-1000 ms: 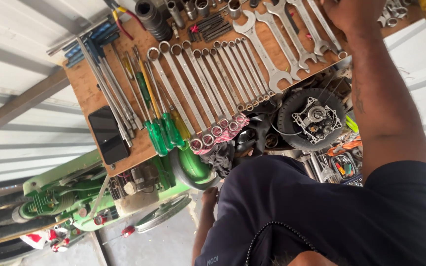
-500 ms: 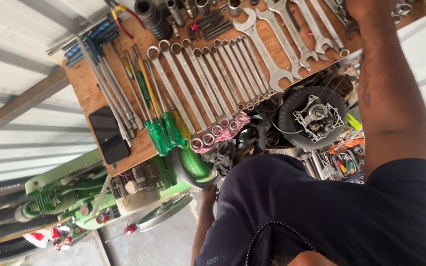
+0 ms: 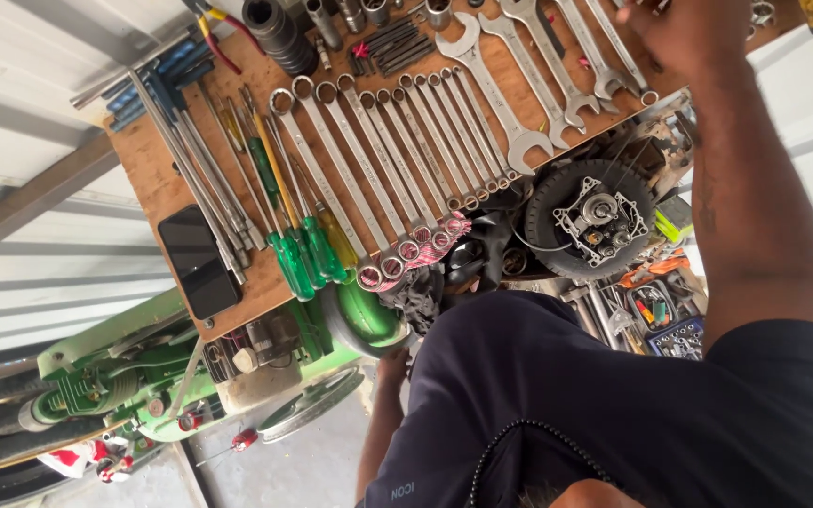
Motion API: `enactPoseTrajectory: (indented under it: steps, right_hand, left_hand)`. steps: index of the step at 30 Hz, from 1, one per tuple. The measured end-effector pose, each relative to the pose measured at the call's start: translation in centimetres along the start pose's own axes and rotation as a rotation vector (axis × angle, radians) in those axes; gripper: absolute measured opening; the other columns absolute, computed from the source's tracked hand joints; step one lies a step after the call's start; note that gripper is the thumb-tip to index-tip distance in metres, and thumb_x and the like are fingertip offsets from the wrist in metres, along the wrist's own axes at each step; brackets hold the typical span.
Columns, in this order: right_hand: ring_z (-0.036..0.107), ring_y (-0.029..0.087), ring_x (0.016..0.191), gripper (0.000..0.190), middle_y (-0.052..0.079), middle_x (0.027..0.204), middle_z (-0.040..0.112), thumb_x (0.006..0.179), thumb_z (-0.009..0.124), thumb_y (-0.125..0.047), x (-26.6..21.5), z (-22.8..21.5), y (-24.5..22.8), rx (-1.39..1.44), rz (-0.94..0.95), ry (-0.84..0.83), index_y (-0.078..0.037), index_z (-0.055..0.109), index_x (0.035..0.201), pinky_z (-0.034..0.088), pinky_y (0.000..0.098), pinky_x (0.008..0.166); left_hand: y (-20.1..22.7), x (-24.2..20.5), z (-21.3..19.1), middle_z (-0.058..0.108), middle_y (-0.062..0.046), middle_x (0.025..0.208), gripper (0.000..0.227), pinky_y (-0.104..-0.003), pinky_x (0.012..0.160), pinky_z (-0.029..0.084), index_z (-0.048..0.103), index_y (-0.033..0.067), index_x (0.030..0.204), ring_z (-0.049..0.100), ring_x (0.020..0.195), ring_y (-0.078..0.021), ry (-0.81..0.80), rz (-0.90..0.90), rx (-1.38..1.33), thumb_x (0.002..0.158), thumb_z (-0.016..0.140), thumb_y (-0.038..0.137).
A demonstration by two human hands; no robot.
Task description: The person picks up wrenches and spanners one at a time and places them back onto a wooden tool board, arranging them in a row alongside screwdrivers and other hand tools on the workbench.
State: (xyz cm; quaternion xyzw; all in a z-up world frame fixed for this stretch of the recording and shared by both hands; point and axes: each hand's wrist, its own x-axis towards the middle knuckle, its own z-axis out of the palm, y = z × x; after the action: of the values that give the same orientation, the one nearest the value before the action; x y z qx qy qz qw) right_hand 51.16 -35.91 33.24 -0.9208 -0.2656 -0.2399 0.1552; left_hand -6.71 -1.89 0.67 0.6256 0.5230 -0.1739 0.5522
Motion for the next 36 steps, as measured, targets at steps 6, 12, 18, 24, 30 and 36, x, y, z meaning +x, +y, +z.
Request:
enactPoseTrajectory:
  steps: [6,12,18,24,30,36]
  right_hand:
    - [0.072,0.019,0.080,0.016,0.000,0.089,0.076,0.093,0.085,-0.023,-1.0,-1.1,-3.9,0.093,-0.064,-0.067,-0.018,0.082,0.107,0.056,0.0352,0.069]
    - [0.071,0.021,0.079,0.020,-0.001,0.085,0.075,0.085,0.082,-0.017,-1.0,-0.9,-4.7,-0.041,-0.080,-0.002,-0.020,0.082,0.105,0.056,0.0357,0.069]
    - [0.071,0.025,0.078,0.021,0.003,0.084,0.073,0.080,0.083,-0.018,-1.3,-1.4,-5.6,-0.159,-0.104,0.020,-0.019,0.081,0.102,0.055,0.0389,0.067]
    - [0.071,0.029,0.082,0.024,0.006,0.088,0.073,0.080,0.083,-0.016,-1.3,-0.7,-5.4,-0.153,-0.098,0.020,-0.016,0.081,0.104,0.056,0.0420,0.070]
    - [0.071,0.029,0.083,0.022,0.007,0.088,0.073,0.080,0.083,-0.016,-1.4,-0.3,-5.2,-0.183,-0.098,0.014,-0.015,0.080,0.102,0.056,0.0427,0.071]
    - [0.070,0.029,0.080,0.018,0.006,0.086,0.073,0.083,0.083,-0.017,-1.3,-0.6,-5.3,-0.167,-0.124,0.036,-0.016,0.080,0.101,0.055,0.0420,0.070]
  left_hand:
    - [2.2,-0.5,-0.7,0.078,-0.008,0.093,0.039,-0.029,0.058,0.054,0.074,0.0040,0.119,0.069,0.070,-0.0147,0.006,-0.005,0.026,0.095,0.067,0.035]
    - [1.6,-0.1,0.2,0.078,-0.008,0.092,0.039,-0.030,0.063,0.055,0.075,0.0061,0.119,0.070,0.074,-0.0174,0.016,-0.004,-0.028,0.093,0.070,0.035]
    - [0.5,-1.0,0.3,0.081,-0.003,0.104,0.043,-0.036,0.097,0.051,0.079,0.0182,0.119,0.072,0.105,-0.0198,0.082,-0.004,0.260,0.087,0.070,0.046]
    - [0.2,-1.4,0.3,0.082,-0.002,0.106,0.044,-0.036,0.101,0.050,0.079,0.0199,0.119,0.073,0.109,-0.0204,0.079,-0.032,0.263,0.087,0.068,0.049]
    - [0.7,-1.5,0.8,0.081,-0.003,0.104,0.044,-0.037,0.095,0.054,0.078,0.0170,0.119,0.075,0.102,-0.0201,0.066,-0.040,0.190,0.087,0.070,0.045]
    - [0.6,-1.7,1.2,0.081,-0.004,0.101,0.042,-0.034,0.089,0.055,0.078,0.0135,0.119,0.076,0.095,-0.0189,0.092,-0.022,0.153,0.088,0.072,0.041]
